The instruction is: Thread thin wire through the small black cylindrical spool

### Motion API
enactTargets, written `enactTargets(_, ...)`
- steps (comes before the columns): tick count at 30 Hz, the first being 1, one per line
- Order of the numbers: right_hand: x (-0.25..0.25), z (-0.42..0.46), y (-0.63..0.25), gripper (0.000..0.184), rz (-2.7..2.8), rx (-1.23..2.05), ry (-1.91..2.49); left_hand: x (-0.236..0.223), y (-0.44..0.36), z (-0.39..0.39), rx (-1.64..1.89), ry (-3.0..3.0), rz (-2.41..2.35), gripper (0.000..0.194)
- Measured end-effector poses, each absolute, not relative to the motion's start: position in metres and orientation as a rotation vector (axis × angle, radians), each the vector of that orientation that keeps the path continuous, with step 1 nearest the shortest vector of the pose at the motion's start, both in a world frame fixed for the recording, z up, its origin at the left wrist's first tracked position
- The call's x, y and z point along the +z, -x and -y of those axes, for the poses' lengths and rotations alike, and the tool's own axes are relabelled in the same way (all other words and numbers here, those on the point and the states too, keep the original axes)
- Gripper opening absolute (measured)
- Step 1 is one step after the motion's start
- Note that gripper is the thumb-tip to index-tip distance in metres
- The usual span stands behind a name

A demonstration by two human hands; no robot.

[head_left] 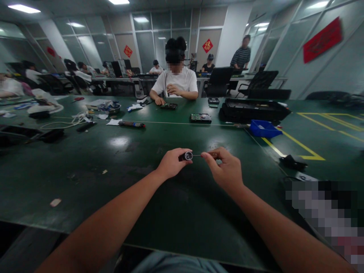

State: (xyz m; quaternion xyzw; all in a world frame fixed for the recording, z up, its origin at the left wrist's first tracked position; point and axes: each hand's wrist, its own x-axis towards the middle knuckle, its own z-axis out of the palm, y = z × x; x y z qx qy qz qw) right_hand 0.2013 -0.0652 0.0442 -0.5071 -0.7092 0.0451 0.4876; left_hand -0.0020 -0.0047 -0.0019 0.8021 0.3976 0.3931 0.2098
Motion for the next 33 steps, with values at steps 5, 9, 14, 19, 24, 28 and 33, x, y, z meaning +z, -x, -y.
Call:
enactTargets(5,0.043,0.065,-0.202,0.018,1.798,0.231,1.133,-0.002,0.002,0.005,1.093,-2.24,-1.12,0.037)
enactTargets(9,0.043,0.065,-0.203,0.022,1.805,0.218,1.191,-0.001,0.001,0.005,1.087,-2.234,-1.11,0.038)
enactTargets(14,0.041,0.063,-0.201,0.023,1.59,0.397,1.171,-0.002,0.001,0.006,1.091,-2.208,-1.099,0.039)
enactTargets(19,0.03,0.048,-0.204,0.029,1.317,0.701,1.113,-0.002,0.002,0.006,1.093,-2.188,-1.079,0.04)
enactTargets(24,0.019,0.033,-0.211,0.031,1.085,0.966,1.072,0.002,0.001,0.007,1.073,-2.211,-1.077,0.04)
enactTargets(28,0.019,0.037,-0.209,0.03,1.122,0.777,1.102,0.003,0.0,0.008,1.071,-2.231,-1.105,0.039)
enactTargets(33,0.029,0.051,-0.202,0.026,1.36,0.531,1.189,0.002,0.0,0.008,1.078,-2.252,-1.1,0.039)
